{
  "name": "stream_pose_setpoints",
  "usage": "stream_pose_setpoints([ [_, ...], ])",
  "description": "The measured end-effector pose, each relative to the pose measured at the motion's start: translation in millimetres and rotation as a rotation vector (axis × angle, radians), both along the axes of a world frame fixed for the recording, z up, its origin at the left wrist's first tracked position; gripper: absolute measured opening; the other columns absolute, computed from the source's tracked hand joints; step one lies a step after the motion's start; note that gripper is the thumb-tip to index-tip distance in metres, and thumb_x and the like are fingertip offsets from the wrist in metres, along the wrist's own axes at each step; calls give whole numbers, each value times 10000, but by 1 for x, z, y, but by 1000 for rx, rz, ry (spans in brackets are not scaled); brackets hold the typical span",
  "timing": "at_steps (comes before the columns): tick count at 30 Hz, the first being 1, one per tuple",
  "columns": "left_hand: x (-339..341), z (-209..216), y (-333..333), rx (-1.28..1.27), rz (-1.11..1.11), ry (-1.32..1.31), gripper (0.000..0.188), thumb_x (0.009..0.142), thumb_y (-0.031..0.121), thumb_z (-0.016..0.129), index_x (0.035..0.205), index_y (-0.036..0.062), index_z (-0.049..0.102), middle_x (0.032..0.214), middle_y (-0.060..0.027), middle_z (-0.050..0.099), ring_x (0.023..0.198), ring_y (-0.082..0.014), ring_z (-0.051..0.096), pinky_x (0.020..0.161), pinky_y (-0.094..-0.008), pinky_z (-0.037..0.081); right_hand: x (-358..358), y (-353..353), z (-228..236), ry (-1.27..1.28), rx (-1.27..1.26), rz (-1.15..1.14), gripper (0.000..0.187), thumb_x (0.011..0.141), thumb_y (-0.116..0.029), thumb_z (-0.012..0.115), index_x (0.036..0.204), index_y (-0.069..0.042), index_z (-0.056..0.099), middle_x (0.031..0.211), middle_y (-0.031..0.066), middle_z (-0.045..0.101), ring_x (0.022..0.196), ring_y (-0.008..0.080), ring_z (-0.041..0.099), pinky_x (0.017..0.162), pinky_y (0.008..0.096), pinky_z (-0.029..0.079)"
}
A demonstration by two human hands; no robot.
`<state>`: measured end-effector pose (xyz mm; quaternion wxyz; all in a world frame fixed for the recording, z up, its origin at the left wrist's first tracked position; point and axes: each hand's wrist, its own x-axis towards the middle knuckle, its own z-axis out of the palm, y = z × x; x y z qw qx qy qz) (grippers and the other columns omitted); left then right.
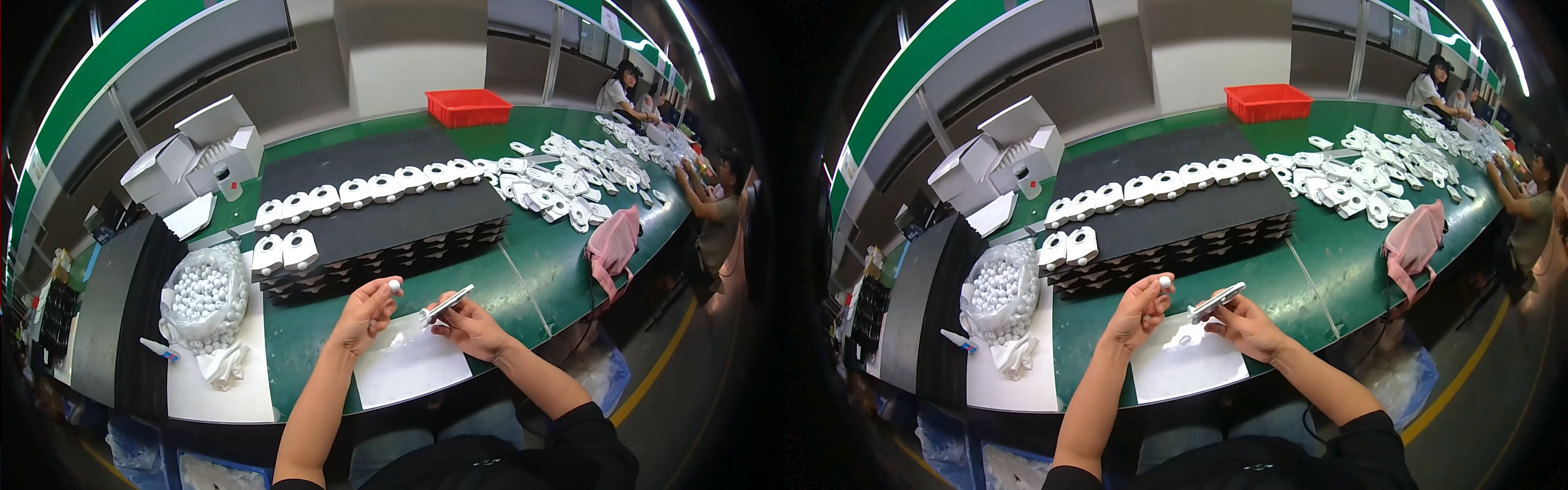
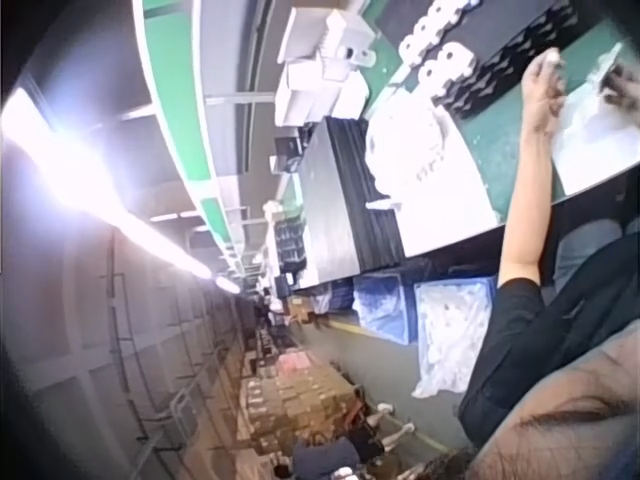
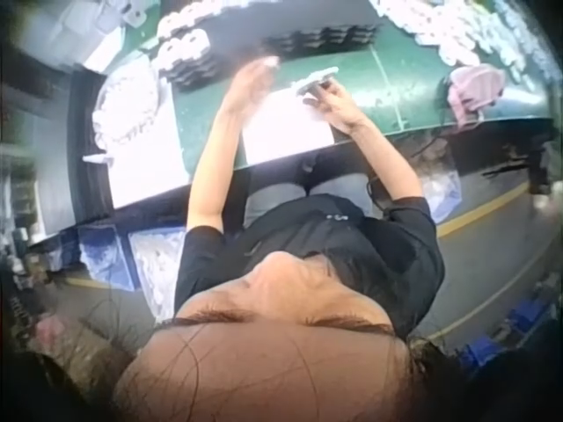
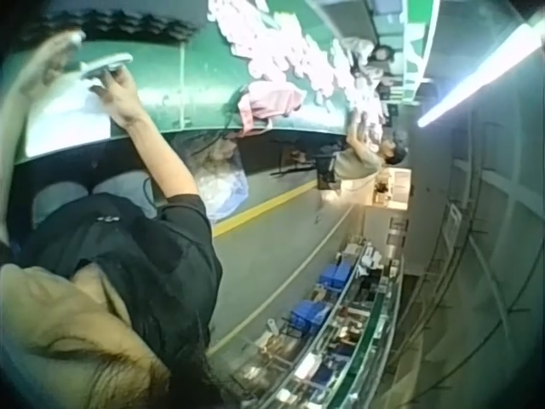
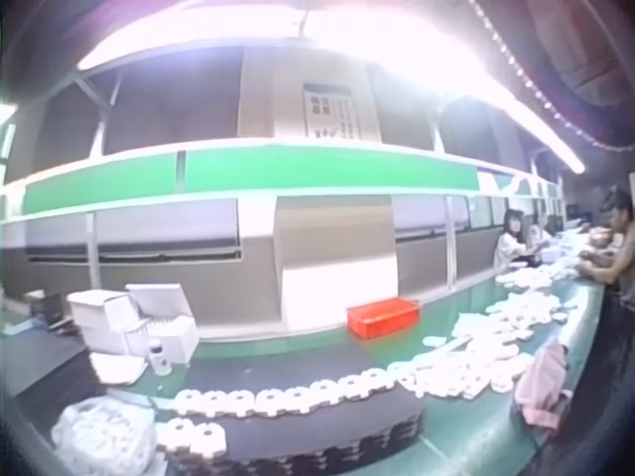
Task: Assembling small light components by inserting parts into white plastic bases and organizing them on a tray.
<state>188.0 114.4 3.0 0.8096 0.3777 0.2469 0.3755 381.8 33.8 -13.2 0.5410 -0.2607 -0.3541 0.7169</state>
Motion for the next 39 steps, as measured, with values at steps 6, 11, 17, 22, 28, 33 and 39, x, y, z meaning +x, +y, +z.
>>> stream_pose_setpoints([
  [6, 1, -2, -2, 56, -66, 111, 184, 816, 219, 595, 923, 75, 558, 706, 27, 512, 506, -11, 353, 411, -135, 250, 11, 5, -1, 53, 127, -6, 127, 850, -31, 500, 959, -90, 471, 1106, 98, 517, 1008, 186, 513, 877, 304, 411],
  [11, 3, 5, -6, 88, -45, 107, 192, 762, 109, 635, 936, 79, 558, 801, -6, 569, 554, -8, 413, 428, -127, 272, 19, 7, 8, -409, 555, -200, 133, 762, 71, 556, 785, -59, 539, 1074, 130, 542, 979, 202, 521, 843, 302, 427],
  [17, 2, 1, -3, 90, -45, 91, 275, 738, 65, 645, 993, 78, 544, 893, -26, 588, 601, -14, 441, 430, -122, 278, 22, 5, 36, -1060, 1213, -405, 189, 577, 50, 626, 708, -63, 549, 1016, 35, 600, 936, 253, 529, 757, 305, 466],
  [22, 4, 3, -4, 83, -50, 67, 294, 759, 77, 629, 1038, 79, 538, 894, -26, 581, 614, -19, 434, 418, -118, 267, 22, 8, 35, -1160, 1280, -387, 189, 562, 37, 640, 690, -68, 548, 1013, 39, 600, 954, 247, 525, 765, 312, 464],
  [28, 8, 9, -8, 11, -12, 43, 211, 836, 181, 562, 1021, 81, 550, 798, -4, 555, 569, -19, 395, 399, -124, 247, 14, 19, 18, -665, 762, -383, 156, 653, 17, 656, 760, -59, 573, 1004, 98, 596, 928, 210, 547, 797, 290, 447],
  [33, 8, -3, -4, -8, -7, 173, 186, 825, 223, 584, 944, 82, 566, 629, 50, 448, 492, 0, 344, 399, -131, 228, 2, 26, -2, -154, 192, -281, 159, 871, -18, 449, 1026, -50, 467, 1041, 101, 548, 971, 190, 545, 861, 331, 443],
  [39, 7, -1, -5, 53, -9, 161, 195, 772, 136, 642, 944, 78, 570, 667, 50, 480, 494, 1, 347, 418, -146, 244, 0, 26, -1, -76, 70, -207, 179, 884, -62, 443, 1062, -54, 461, 1044, 83, 541, 962, 184, 544, 867, 332, 441],
])
